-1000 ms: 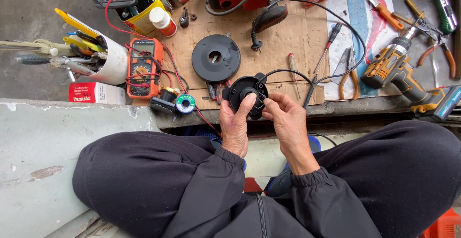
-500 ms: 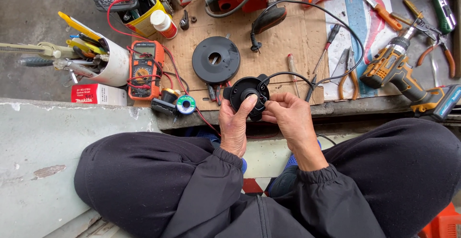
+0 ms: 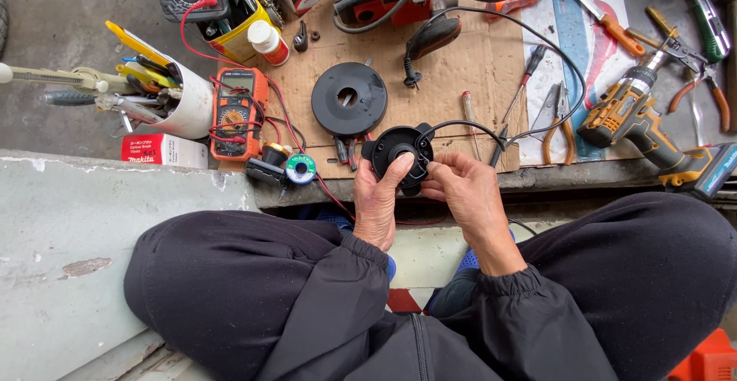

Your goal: Disassembling and inspecting the base of an electric kettle for repair using a screwdriver and soldering iron.

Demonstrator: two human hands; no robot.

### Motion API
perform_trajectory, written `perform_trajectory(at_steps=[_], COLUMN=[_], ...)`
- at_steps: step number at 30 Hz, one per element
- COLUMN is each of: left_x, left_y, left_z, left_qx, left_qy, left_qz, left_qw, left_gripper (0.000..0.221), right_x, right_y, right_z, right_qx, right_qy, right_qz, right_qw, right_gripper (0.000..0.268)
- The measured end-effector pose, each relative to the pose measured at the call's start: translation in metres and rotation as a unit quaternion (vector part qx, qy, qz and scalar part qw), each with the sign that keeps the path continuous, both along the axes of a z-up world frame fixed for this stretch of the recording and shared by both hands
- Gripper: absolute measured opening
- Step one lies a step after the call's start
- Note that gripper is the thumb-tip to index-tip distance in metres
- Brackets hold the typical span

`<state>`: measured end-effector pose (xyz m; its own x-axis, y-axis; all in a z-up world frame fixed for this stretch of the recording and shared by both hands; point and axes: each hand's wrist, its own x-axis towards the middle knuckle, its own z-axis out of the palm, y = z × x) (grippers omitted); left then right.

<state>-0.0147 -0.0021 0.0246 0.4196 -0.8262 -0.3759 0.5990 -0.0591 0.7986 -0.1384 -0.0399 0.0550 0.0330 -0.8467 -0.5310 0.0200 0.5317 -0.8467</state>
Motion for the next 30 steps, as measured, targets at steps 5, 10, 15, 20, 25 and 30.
perform_trajectory(at_steps=[5, 10, 15, 20, 25, 30], left_x=[0.001, 0.000, 0.002, 0.003, 0.005, 0.011], left_y=[0.000, 0.000, 0.001, 0.003, -0.001, -0.002], left_z=[-0.008, -0.007, -0.003, -0.021, -0.033, -0.015], left_qx=[0.006, 0.013, 0.025, 0.022, 0.040, 0.070], left_qy=[0.006, 0.011, 0.035, 0.021, 0.012, 0.041], left_qz=[0.002, 0.002, -0.015, -0.037, -0.020, -0.051], left_qw=[1.000, 1.000, 0.999, 0.999, 0.999, 0.995], left_gripper=[0.042, 0.043, 0.043, 0.048, 0.053, 0.056], right_x=[-0.001, -0.006, -0.007, -0.004, -0.008, -0.045], right_y=[-0.008, -0.011, -0.010, -0.008, -0.005, -0.028], right_z=[-0.006, -0.001, 0.003, -0.008, 0.016, 0.040], right_qx=[-0.005, -0.026, -0.019, 0.002, 0.009, -0.264], right_qy=[0.027, 0.047, 0.056, 0.046, 0.091, 0.358], right_qz=[0.019, 0.046, 0.066, 0.044, 0.091, 0.173], right_qw=[0.999, 0.997, 0.996, 0.998, 0.992, 0.879], right_gripper=[0.024, 0.025, 0.027, 0.025, 0.026, 0.019])
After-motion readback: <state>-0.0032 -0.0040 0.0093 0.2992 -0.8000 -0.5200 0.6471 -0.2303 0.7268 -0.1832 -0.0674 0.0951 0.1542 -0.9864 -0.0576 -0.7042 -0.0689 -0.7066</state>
